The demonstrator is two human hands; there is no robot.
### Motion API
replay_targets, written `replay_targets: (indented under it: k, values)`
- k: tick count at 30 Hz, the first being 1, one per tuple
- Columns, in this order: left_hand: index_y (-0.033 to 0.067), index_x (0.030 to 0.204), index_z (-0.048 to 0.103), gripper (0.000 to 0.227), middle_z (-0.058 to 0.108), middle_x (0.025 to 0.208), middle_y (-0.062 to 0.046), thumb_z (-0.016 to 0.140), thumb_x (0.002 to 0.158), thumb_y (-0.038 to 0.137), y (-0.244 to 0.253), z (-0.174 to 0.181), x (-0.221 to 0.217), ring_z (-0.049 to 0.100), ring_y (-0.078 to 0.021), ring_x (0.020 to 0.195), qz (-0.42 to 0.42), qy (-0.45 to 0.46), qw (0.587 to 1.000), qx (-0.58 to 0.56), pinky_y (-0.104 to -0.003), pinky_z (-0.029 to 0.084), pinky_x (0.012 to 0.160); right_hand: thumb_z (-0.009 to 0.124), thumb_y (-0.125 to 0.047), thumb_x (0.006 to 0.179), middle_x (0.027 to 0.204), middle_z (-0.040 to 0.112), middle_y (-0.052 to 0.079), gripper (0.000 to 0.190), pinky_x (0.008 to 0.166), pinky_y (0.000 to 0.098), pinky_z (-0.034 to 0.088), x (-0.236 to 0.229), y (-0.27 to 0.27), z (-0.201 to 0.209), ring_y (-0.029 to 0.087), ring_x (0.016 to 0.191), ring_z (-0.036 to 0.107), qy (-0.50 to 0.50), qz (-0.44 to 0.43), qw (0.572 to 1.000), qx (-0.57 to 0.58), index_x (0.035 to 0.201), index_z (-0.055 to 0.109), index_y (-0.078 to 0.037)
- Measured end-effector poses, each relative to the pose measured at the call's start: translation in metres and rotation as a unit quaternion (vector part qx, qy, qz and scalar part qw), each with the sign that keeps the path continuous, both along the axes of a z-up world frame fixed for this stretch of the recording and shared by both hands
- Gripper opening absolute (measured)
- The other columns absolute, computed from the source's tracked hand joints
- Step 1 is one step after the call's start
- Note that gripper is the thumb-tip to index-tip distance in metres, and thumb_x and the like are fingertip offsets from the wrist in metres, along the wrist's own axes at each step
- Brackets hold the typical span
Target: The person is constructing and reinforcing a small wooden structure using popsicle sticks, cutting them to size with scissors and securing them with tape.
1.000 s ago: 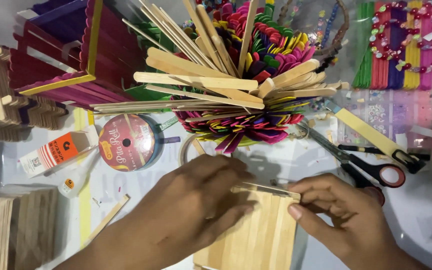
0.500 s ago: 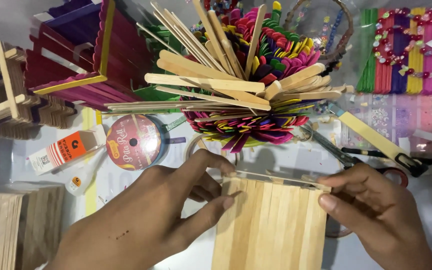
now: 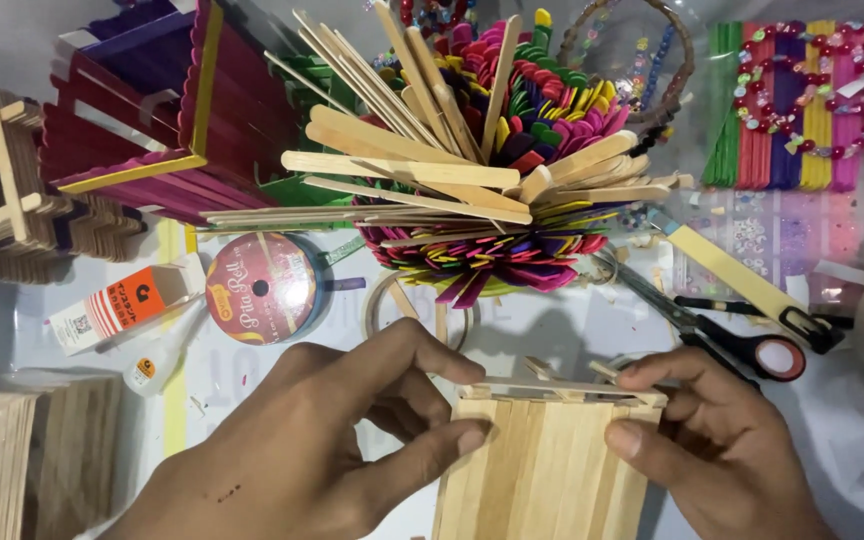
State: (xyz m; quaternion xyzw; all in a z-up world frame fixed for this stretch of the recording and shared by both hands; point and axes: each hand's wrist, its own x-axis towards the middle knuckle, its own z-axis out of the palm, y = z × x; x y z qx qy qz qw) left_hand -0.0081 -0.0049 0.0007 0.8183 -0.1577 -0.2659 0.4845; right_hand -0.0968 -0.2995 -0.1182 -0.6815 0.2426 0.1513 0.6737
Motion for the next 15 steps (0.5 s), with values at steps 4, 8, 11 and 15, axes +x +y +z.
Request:
replay_targets:
  k: [4,8,11,15]
  values:
    - [0.0207,0.108,0.069,0.026,0.084,0.075,0.008,0.072,0.089,0.038,-0.001,0.002,0.002,0.079,-0.0079,0.060,0.007,0.041,0.999,0.012,-0.021,0.072,0.064,0.079,0.009,0.076,0.068,0.077,0.017,0.032,0.051,0.0245,0.028,-0.005,-0.001,0.003,0.011,0.051,0.049,-0.043,-0.025,0.998,0.035,0.107,0.072,0.003]
    - [0.0236,0.106,0.067,0.025,0.082,0.067,0.008,0.073,0.089,0.040,-0.006,0.002,0.006,0.073,-0.0080,0.055,0.002,0.117,0.991,0.060,-0.023,0.065,0.059,0.078,0.007,0.075,0.073,0.079,0.021,0.033,0.057,0.0283,0.037,-0.006,-0.002,-0.001,0.018,0.062,0.062,-0.043,-0.032,0.997,0.053,0.108,0.072,0.004]
    - [0.0180,0.101,0.069,0.018,0.074,0.062,0.005,0.075,0.091,0.031,-0.005,0.002,0.005,0.061,-0.0082,0.049,0.014,0.104,0.994,0.013,-0.023,0.060,0.051,0.077,0.006,0.078,0.080,0.077,0.017,0.030,0.059,0.0276,0.036,-0.004,-0.002,-0.008,0.016,0.061,0.056,-0.049,-0.016,0.998,0.047,0.108,0.074,0.005]
    - [0.0149,0.095,0.075,0.016,0.073,0.065,0.005,0.077,0.089,0.029,-0.002,0.004,0.003,0.062,-0.0069,0.051,0.038,0.076,0.996,-0.011,-0.022,0.057,0.046,0.073,0.005,0.084,0.084,0.078,0.020,0.026,0.062,0.0330,0.034,0.000,0.000,-0.002,0.020,0.065,0.056,-0.056,-0.004,0.996,0.075,0.109,0.076,0.011]
